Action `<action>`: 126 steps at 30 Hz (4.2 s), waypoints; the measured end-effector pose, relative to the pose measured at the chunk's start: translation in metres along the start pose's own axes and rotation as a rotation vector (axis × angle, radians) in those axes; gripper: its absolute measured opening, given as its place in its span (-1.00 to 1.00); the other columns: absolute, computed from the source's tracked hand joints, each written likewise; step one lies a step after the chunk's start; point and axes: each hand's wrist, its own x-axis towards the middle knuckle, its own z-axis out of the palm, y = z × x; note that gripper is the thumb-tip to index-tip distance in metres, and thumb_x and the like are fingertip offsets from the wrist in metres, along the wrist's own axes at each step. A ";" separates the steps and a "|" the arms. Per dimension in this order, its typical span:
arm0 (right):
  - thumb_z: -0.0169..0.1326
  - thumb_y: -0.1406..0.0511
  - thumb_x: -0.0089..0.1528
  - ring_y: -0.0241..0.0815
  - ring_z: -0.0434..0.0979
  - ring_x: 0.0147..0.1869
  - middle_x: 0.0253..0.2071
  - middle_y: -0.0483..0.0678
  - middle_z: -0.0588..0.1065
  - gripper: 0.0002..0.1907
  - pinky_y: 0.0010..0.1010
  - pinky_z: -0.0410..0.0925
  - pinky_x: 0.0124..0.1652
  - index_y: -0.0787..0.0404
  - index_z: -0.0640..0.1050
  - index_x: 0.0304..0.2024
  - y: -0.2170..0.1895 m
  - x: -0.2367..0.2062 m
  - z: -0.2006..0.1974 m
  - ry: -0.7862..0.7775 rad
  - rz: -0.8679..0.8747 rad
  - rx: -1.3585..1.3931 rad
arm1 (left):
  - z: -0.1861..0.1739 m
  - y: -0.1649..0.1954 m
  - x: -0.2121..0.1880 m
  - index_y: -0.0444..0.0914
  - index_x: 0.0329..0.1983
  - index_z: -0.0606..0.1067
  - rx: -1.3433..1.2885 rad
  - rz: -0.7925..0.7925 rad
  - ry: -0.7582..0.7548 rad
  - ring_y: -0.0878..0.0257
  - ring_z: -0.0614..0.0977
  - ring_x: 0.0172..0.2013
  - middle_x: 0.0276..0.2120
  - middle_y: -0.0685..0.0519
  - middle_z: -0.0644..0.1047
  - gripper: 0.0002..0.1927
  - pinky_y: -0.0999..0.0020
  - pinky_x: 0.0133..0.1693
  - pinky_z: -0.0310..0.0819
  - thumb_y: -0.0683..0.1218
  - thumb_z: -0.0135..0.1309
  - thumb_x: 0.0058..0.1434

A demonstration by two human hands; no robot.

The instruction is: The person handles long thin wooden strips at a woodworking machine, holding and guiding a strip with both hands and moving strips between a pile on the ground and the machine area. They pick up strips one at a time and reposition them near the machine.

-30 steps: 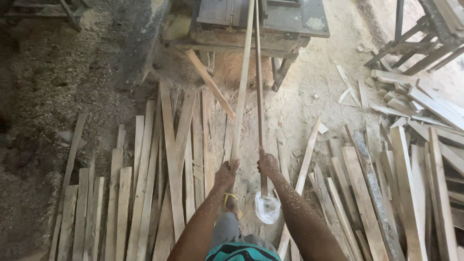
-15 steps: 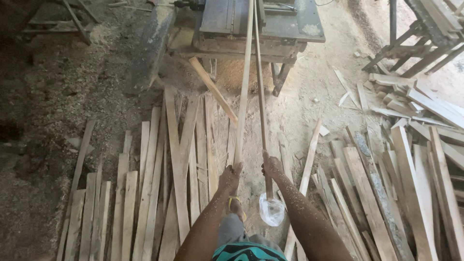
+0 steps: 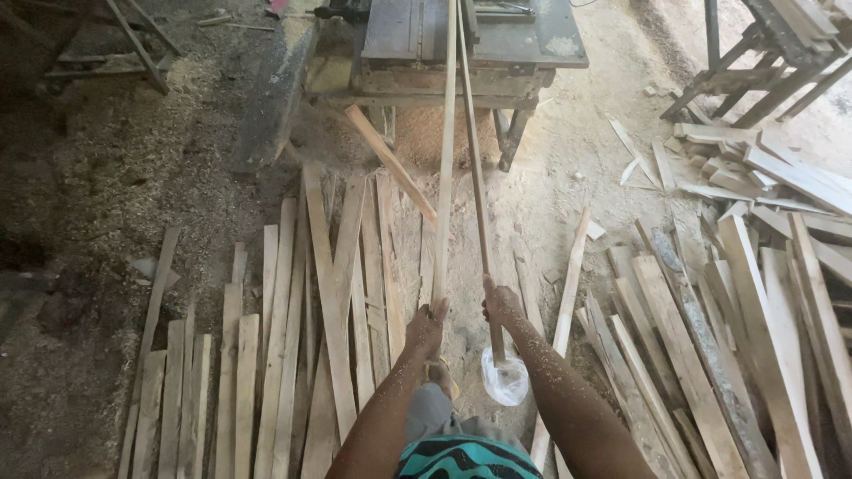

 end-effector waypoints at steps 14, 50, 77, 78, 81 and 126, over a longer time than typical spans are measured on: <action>-0.15 -0.23 0.34 -0.08 0.56 -0.54 -0.57 0.05 0.49 -0.19 -0.17 0.47 -0.46 0.41 0.54 -0.42 0.009 -0.033 -0.003 -0.002 0.041 0.078 | 0.005 -0.016 -0.027 -0.39 0.26 0.37 -0.020 0.042 0.034 -0.25 0.51 0.16 0.11 -0.34 0.50 0.02 -0.03 0.17 0.38 0.59 -0.18 0.18; -0.10 -0.19 0.33 -0.11 0.56 -0.50 -0.48 0.04 0.51 -0.27 -0.20 0.49 -0.47 0.40 0.51 -0.31 0.062 -0.125 -0.002 -0.015 -0.016 0.161 | 0.012 -0.058 -0.113 -0.39 0.17 0.47 0.002 0.042 0.003 -0.19 0.56 0.14 0.06 -0.32 0.56 -0.04 0.03 0.16 0.42 0.55 -0.24 0.25; -0.13 0.00 0.38 -0.19 0.54 -0.55 -0.52 -0.04 0.50 -0.46 -0.29 0.49 -0.49 0.13 0.39 0.30 0.101 -0.193 0.011 0.006 -0.097 0.111 | 0.009 -0.092 -0.182 -0.40 0.23 0.43 0.012 0.042 -0.016 -0.22 0.55 0.15 0.08 -0.35 0.55 0.00 0.02 0.17 0.41 0.56 -0.26 0.24; -0.13 -0.01 0.38 -0.18 0.53 -0.56 -0.53 -0.03 0.49 -0.46 -0.27 0.48 -0.49 0.15 0.40 0.28 0.104 -0.195 0.011 0.008 -0.111 0.118 | 0.008 -0.092 -0.183 -0.40 0.23 0.43 0.005 0.039 -0.016 -0.22 0.55 0.16 0.08 -0.35 0.54 0.00 0.03 0.17 0.41 0.56 -0.24 0.23; -0.12 -0.02 0.39 -0.17 0.52 -0.57 -0.55 -0.03 0.48 -0.47 -0.26 0.46 -0.51 0.18 0.42 0.23 0.107 -0.201 0.013 0.010 -0.159 0.114 | 0.007 -0.094 -0.191 -0.41 0.25 0.40 0.011 0.035 -0.010 -0.22 0.54 0.16 0.09 -0.35 0.54 0.01 0.04 0.17 0.41 0.56 -0.24 0.22; -0.12 0.08 0.34 -0.19 0.52 -0.51 -0.48 -0.02 0.50 -0.40 -0.27 0.45 -0.47 0.19 0.32 0.37 0.133 -0.326 0.040 -0.011 -0.074 0.144 | 0.005 -0.133 -0.302 -0.38 0.35 0.34 0.143 0.016 -0.045 -0.23 0.53 0.19 0.12 -0.35 0.53 0.03 0.02 0.22 0.40 0.57 -0.32 0.25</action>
